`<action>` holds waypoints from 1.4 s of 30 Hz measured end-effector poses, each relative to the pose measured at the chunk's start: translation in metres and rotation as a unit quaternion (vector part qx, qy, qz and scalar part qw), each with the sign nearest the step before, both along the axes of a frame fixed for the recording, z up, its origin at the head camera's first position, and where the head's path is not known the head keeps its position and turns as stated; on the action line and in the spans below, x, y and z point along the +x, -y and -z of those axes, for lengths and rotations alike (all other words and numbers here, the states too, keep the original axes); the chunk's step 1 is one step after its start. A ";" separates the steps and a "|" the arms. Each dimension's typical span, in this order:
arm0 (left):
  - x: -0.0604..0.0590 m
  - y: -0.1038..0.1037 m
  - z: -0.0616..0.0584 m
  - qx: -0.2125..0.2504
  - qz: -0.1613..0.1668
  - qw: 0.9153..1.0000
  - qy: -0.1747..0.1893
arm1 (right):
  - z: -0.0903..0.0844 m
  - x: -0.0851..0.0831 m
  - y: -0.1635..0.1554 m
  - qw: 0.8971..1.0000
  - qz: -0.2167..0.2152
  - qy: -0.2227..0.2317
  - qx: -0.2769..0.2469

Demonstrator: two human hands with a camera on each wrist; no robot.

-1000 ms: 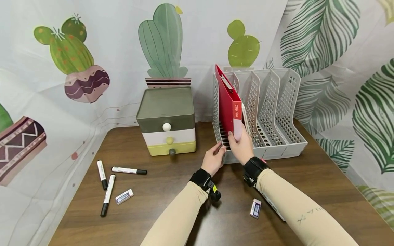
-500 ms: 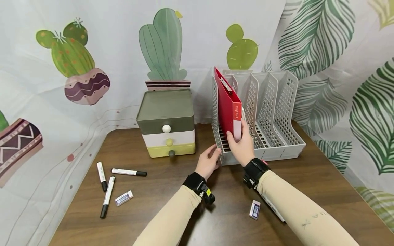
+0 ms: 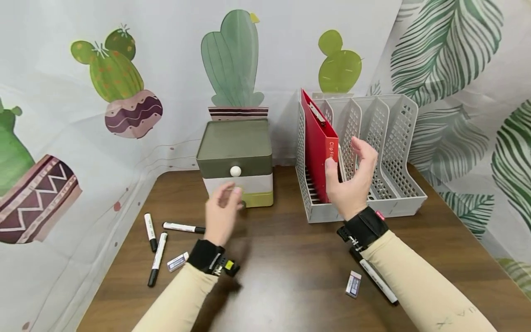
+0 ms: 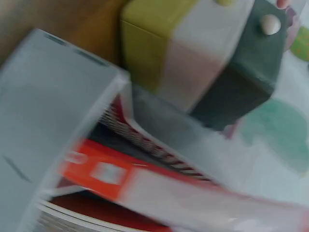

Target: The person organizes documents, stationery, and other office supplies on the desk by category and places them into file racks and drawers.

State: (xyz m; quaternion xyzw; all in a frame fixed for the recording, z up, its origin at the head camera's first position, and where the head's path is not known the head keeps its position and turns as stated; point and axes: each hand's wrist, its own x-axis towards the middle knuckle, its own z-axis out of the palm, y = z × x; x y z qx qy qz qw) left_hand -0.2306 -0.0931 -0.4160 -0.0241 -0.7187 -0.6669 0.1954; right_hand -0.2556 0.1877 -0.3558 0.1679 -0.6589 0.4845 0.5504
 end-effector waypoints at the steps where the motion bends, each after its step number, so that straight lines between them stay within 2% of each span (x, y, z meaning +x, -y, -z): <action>1: 0.000 0.010 -0.006 0.003 -0.023 0.999 -0.024 | -0.004 0.003 0.005 1.000 0.004 -0.027 0.008; 3: -0.004 0.028 -0.016 0.005 -0.066 0.996 -0.065 | -0.010 0.007 0.018 0.997 -0.009 -0.077 0.027; 5: -0.010 0.043 -0.026 -0.003 -0.103 0.991 -0.086 | -0.011 0.010 0.032 0.992 -0.036 -0.109 0.056; 7: -0.019 0.056 -0.034 -0.028 -0.131 0.988 -0.080 | -0.009 0.011 0.045 0.988 -0.072 -0.108 0.090; 9: -0.028 0.065 -0.041 -0.054 -0.137 0.988 -0.055 | -0.006 0.008 0.058 0.986 -0.105 -0.066 0.115; 11: -0.037 0.073 -0.047 -0.084 -0.128 0.988 -0.021 | -0.001 0.002 0.070 0.983 -0.137 0.015 0.120; 13: -0.046 0.078 -0.050 -0.098 -0.107 0.989 0.012 | 0.003 -0.007 0.081 0.974 -0.163 0.118 0.100; 16: -0.056 0.083 -0.054 -0.112 -0.076 0.990 0.045 | 0.009 -0.023 0.094 0.948 -0.185 0.255 0.042; 18: -0.062 0.084 -0.057 -0.118 -0.056 0.990 0.057 | 0.012 -0.033 0.101 0.931 -0.188 0.313 0.005; 20: -0.066 0.086 -0.060 -0.131 -0.034 0.989 0.064 | 0.015 -0.040 0.106 0.919 -0.184 0.349 -0.014; 23: -0.071 0.091 -0.066 -0.170 -0.006 0.983 0.066 | 0.018 -0.045 0.112 0.912 -0.167 0.375 -0.025; 27: -0.075 0.100 -0.070 -0.206 0.032 0.975 0.071 | 0.023 -0.046 0.118 0.916 -0.144 0.374 -0.028; 31: -0.075 0.107 -0.068 -0.188 0.057 0.976 0.089 | 0.028 -0.043 0.124 0.926 -0.133 0.352 -0.036; 34: -0.076 0.110 -0.067 -0.180 0.060 0.978 0.089 | 0.032 -0.039 0.131 0.928 -0.130 0.346 -0.041; 37: -0.077 0.111 -0.066 -0.182 0.068 0.977 0.087 | 0.035 -0.035 0.139 0.923 -0.130 0.360 -0.036; 42: -0.077 0.114 -0.068 -0.192 0.082 0.974 0.093 | 0.036 -0.032 0.159 0.904 -0.146 0.401 -0.009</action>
